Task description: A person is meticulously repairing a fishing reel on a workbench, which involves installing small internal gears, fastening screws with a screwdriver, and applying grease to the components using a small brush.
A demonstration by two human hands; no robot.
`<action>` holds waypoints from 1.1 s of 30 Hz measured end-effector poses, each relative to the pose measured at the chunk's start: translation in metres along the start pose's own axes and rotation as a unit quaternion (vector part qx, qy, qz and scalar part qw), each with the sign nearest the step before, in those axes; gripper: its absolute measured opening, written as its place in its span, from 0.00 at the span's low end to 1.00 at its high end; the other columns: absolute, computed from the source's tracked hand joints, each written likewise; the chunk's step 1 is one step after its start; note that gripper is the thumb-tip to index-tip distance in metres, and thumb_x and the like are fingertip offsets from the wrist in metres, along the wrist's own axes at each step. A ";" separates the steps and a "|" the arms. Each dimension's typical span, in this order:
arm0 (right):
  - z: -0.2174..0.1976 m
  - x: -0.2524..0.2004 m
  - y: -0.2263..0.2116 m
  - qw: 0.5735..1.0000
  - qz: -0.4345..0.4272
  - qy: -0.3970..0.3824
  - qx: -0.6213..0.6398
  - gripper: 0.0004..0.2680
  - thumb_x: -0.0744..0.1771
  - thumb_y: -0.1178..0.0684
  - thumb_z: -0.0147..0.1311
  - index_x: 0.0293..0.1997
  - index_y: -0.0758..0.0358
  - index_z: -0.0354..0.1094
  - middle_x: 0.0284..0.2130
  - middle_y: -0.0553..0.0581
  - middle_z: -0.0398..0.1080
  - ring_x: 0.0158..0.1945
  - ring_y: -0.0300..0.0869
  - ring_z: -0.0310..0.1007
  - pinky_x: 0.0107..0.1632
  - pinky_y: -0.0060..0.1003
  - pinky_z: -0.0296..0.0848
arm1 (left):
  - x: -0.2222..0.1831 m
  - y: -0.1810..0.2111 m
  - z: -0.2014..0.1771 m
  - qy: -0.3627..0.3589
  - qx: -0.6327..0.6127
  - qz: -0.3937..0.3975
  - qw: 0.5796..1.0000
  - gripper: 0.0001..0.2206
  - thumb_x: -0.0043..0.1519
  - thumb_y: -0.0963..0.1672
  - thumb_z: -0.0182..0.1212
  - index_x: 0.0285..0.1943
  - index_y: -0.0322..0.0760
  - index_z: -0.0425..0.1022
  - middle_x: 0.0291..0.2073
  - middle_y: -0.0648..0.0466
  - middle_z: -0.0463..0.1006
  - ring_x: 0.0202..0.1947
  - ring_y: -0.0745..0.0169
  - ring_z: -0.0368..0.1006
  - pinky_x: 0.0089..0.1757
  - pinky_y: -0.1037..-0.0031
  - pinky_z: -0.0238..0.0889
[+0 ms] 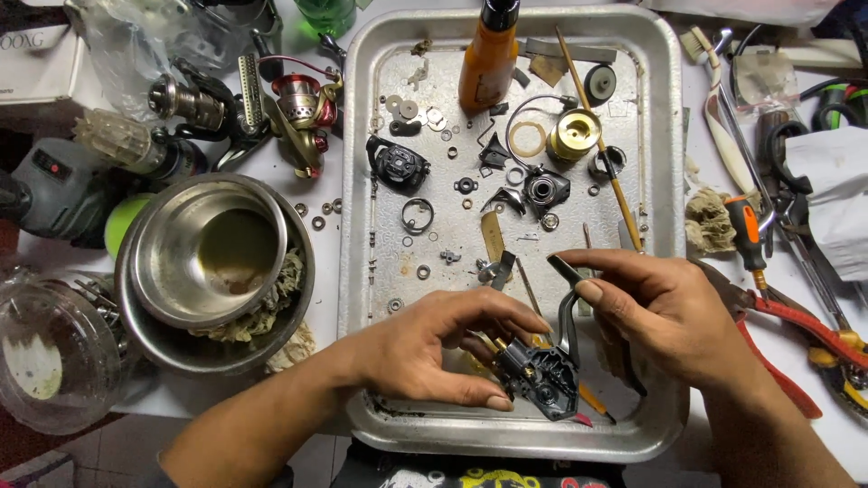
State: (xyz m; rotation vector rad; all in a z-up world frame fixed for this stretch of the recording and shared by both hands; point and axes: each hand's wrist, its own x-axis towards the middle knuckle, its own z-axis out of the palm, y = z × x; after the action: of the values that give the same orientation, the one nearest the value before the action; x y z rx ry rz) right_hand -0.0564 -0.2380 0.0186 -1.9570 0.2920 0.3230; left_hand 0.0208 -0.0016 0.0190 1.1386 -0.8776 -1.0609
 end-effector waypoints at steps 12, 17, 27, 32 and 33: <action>0.007 -0.003 -0.010 0.998 -0.018 -0.009 0.057 0.19 0.62 0.51 0.48 0.59 0.58 0.56 0.19 0.53 0.68 0.24 0.35 0.68 0.30 0.27 0.65 | 0.004 -0.009 0.003 -0.012 0.159 0.119 0.980 0.15 0.56 0.44 0.59 0.48 0.35 0.64 0.43 0.49 0.71 0.44 0.57 0.70 0.49 0.70 0.67; 0.007 -0.005 0.003 0.999 0.034 0.033 -0.003 0.08 0.61 0.49 0.52 0.35 0.62 0.64 0.20 0.52 0.66 0.23 0.36 0.63 0.28 0.29 0.64 | 0.004 -0.005 0.003 0.007 0.164 0.132 0.978 0.14 0.56 0.43 0.60 0.47 0.34 0.64 0.40 0.48 0.70 0.42 0.56 0.69 0.46 0.71 0.66; 0.008 -0.007 -0.004 0.981 -0.165 -0.077 -0.065 0.08 0.62 0.47 0.49 0.31 0.59 0.71 0.20 0.47 0.73 0.21 0.34 0.69 0.27 0.27 0.66 | 0.005 -0.009 0.006 0.007 0.230 0.161 0.960 0.13 0.58 0.41 0.58 0.48 0.34 0.61 0.40 0.45 0.69 0.42 0.51 0.69 0.45 0.68 0.66; 0.010 -0.008 0.005 0.981 -0.165 -0.063 -0.082 0.09 0.61 0.46 0.50 0.31 0.58 0.71 0.20 0.47 0.72 0.21 0.36 0.69 0.28 0.29 0.65 | 0.004 -0.017 0.009 0.013 0.273 0.178 0.945 0.15 0.58 0.41 0.59 0.49 0.33 0.59 0.40 0.43 0.69 0.41 0.50 0.69 0.45 0.66 0.67; 0.011 -0.008 0.006 0.981 -0.166 -0.053 -0.089 0.08 0.61 0.46 0.51 0.31 0.58 0.71 0.20 0.47 0.73 0.21 0.36 0.71 0.28 0.29 0.66 | 0.004 -0.020 0.009 0.012 0.291 0.181 0.939 0.16 0.57 0.41 0.60 0.50 0.34 0.58 0.41 0.44 0.68 0.41 0.52 0.68 0.45 0.67 0.67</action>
State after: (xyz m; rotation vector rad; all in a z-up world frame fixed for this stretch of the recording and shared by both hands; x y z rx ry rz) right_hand -0.0671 -0.2303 0.0119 -2.1144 -0.1381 0.2407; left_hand 0.0094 -0.0094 0.0018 1.3958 -1.3746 -0.4866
